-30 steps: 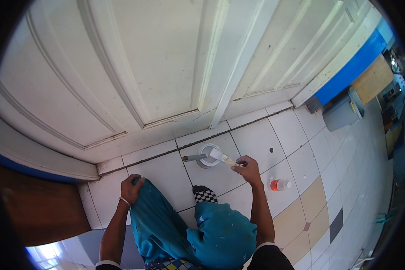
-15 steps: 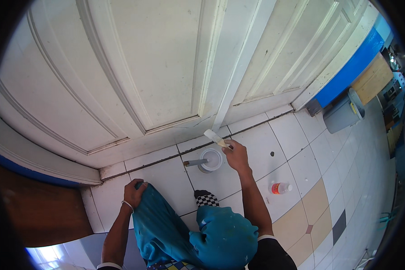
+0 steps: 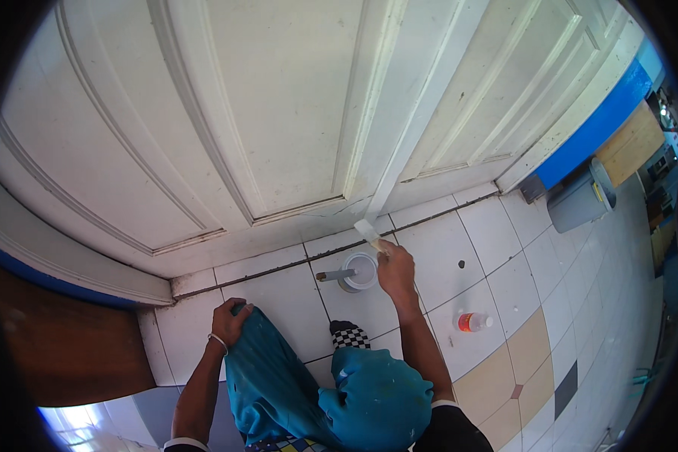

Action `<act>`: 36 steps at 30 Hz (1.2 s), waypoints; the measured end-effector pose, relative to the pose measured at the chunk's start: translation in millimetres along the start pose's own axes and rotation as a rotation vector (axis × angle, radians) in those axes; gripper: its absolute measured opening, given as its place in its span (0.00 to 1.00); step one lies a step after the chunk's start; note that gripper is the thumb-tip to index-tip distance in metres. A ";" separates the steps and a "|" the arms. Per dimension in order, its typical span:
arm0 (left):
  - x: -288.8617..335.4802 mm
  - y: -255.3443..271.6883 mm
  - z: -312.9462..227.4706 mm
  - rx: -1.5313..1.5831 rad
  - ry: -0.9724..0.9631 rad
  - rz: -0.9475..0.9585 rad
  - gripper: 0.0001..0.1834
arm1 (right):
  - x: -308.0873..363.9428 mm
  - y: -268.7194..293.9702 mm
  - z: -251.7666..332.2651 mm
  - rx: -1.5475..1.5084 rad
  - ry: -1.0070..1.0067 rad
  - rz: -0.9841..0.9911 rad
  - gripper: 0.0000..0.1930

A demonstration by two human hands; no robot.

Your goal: The person paints the bottom edge and frame of a wooden door with white paint using a paintbrush.

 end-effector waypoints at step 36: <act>1.0 0.8 3.0 0.018 -0.001 -0.010 0.30 | 8.5 -1.8 5.6 0.043 -0.155 0.002 0.20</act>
Point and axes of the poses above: each hand's wrist, its own x-axis away from the middle knuckle, its own y-axis out of the back of the hand, z = x × y, the point moved 2 cm from there along -x, towards the middle knuckle, and after that the axes turned 10 degrees about -z, right-handed, at the moved point
